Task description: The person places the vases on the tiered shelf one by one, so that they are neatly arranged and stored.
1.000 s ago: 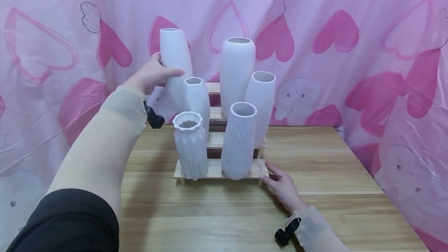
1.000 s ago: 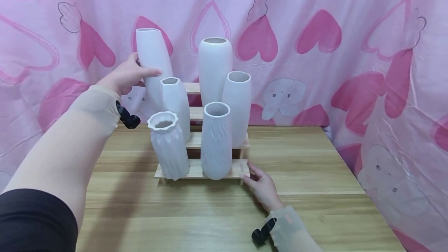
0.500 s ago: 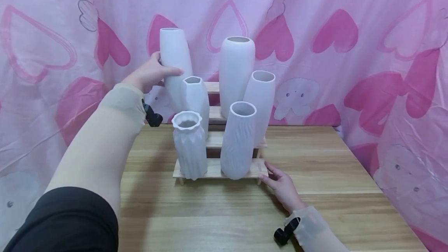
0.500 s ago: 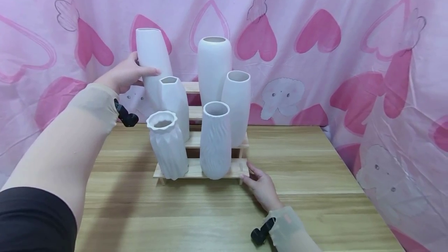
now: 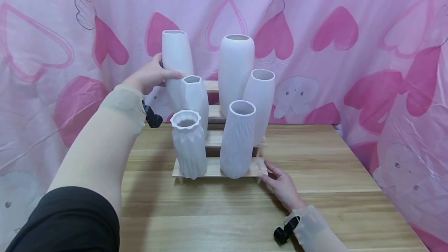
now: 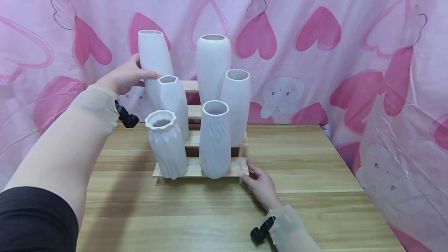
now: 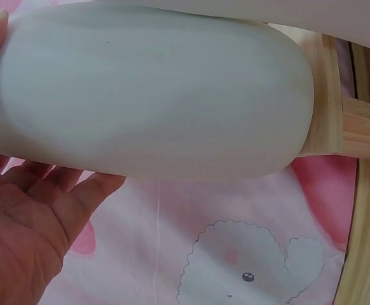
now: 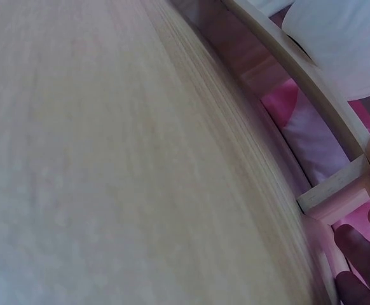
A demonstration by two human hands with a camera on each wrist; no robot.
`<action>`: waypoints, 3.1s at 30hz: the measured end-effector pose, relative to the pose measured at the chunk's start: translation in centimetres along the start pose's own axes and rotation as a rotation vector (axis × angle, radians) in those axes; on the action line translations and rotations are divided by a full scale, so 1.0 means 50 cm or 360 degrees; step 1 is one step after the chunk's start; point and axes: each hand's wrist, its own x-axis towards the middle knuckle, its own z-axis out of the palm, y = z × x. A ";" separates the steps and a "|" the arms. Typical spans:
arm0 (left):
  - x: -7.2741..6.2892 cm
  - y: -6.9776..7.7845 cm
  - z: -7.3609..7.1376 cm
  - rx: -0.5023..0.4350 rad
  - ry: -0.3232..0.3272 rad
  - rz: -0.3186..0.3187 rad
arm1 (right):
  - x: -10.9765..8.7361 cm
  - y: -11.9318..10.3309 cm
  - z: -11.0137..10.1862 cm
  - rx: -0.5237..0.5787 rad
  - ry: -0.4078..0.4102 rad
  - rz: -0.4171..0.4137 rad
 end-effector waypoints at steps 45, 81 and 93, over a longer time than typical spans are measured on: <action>0.049 0.135 -0.003 0.0024 0.0229 0.0081 | -0.063 -0.006 0.038 -0.0038 0.0112 0.0001; 0.063 0.084 0.001 -0.0073 -0.0050 0.0168 | -0.066 0.007 0.024 -0.0073 0.0148 -0.0006; 0.066 0.084 0.011 -0.0081 -0.0033 0.0095 | -0.063 0.006 0.020 -0.0059 0.0129 -0.0001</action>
